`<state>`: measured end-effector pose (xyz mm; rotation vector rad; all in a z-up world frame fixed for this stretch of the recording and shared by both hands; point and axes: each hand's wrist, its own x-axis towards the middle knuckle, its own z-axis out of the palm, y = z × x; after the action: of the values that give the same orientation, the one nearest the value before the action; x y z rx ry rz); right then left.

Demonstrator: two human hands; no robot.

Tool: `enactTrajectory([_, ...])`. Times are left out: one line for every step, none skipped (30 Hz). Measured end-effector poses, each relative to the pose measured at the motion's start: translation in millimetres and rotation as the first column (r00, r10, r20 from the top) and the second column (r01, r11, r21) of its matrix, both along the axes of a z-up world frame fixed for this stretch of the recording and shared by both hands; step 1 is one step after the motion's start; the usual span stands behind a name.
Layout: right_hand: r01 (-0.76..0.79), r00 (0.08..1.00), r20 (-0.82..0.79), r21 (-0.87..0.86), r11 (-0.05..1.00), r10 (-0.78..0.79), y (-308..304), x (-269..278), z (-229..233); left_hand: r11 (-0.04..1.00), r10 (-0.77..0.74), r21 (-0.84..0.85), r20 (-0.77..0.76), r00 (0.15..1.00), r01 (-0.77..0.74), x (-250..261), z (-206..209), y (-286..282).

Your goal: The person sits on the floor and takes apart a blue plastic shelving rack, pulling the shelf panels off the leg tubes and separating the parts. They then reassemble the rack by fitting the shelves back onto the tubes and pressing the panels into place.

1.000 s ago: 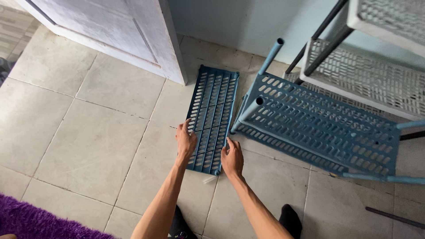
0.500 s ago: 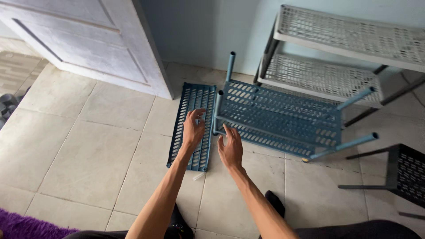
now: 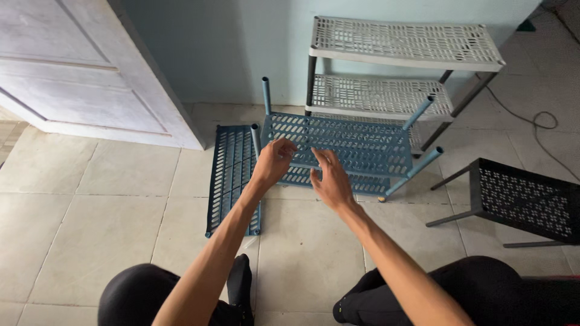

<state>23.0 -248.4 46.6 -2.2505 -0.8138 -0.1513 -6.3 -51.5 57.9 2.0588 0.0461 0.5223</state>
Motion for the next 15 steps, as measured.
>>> enactTrajectory([-0.01,1.0,-0.008,-0.015,1.0,0.01,-7.4,5.3,7.4,1.0,-0.016,0.013,-0.044,0.999,0.016,4.4,9.4,-4.2])
enactTrajectory([-0.018,1.0,-0.018,-0.031,0.999,0.017,-16.9,9.5,13.8,0.999,-0.033,0.025,-0.089,0.996,0.035,8.1,18.2,-10.4])
enactTrajectory([-0.026,0.999,-0.028,-0.046,0.999,0.025,-26.8,14.0,19.7,0.998,-0.049,0.037,-0.134,0.99,0.054,10.7,26.5,-16.7])
enactTrajectory([-0.019,0.999,-0.034,-0.096,0.995,0.016,-36.5,19.3,25.4,0.992,-0.098,0.07,-0.117,0.988,0.106,12.6,34.4,-22.0])
enactTrajectory([-0.013,0.999,-0.04,-0.145,0.989,0.007,-46.6,25.2,30.7,0.982,-0.147,0.104,-0.102,0.984,0.157,14.3,41.9,-26.7])
enactTrajectory([-0.005,0.999,-0.046,-0.193,0.981,-0.004,-56.7,31.9,35.6,0.968,-0.197,0.139,-0.088,0.976,0.208,17.1,49.2,-31.6])
enactTrajectory([-0.023,0.999,-0.043,-0.206,0.978,0.014,-67.2,40.2,40.6,0.962,-0.225,0.144,-0.056,0.973,0.231,20.6,56.0,-36.3])
enactTrajectory([-0.035,0.999,-0.043,-0.22,0.975,0.026,-78.8,47.1,45.0,0.955,-0.258,0.147,-0.028,0.966,0.259,23.9,61.4,-42.2])
enactTrajectory([-0.048,0.998,-0.044,-0.234,0.971,0.039,-87.7,52.9,47.8,0.946,-0.29,0.151,0.001,0.957,0.287,28.0,65.9,-48.1])
enactTrajectory([-0.04,0.995,-0.098,-0.251,0.967,0.015,-97.6,55.8,48.2,0.945,-0.29,0.142,-0.056,0.956,0.295,31.5,68.2,-55.2])
enactTrajectory([-0.032,0.988,-0.152,-0.267,0.963,-0.009,-107.6,58.1,48.6,0.944,-0.289,0.135,-0.113,0.951,0.303,35.5,70.0,-60.7])
enactTrajectory([-0.025,0.98,-0.198,-0.283,0.959,-0.033,-117.0,60.4,50.9,0.942,-0.286,0.131,-0.163,0.944,0.308,41.2,72.3,-66.8])
enactTrajectory([0.004,0.976,-0.208,-0.275,0.961,-0.064,-127.0,57.4,50.9,0.933,-0.312,0.133,-0.167,0.935,0.335,46.4,72.5,-75.1])
enactTrajectory([0.028,0.973,-0.216,-0.265,0.964,-0.087,-134.7,54.4,49.1,0.924,-0.331,0.139,-0.169,0.928,0.355,53.6,71.7,-81.8])
enactTrajectory([0.052,0.968,-0.223,-0.255,0.966,-0.111,-141.8,53.5,47.4,0.916,-0.35,0.145,-0.171,0.921,0.375,61.2,69.4,-88.4])
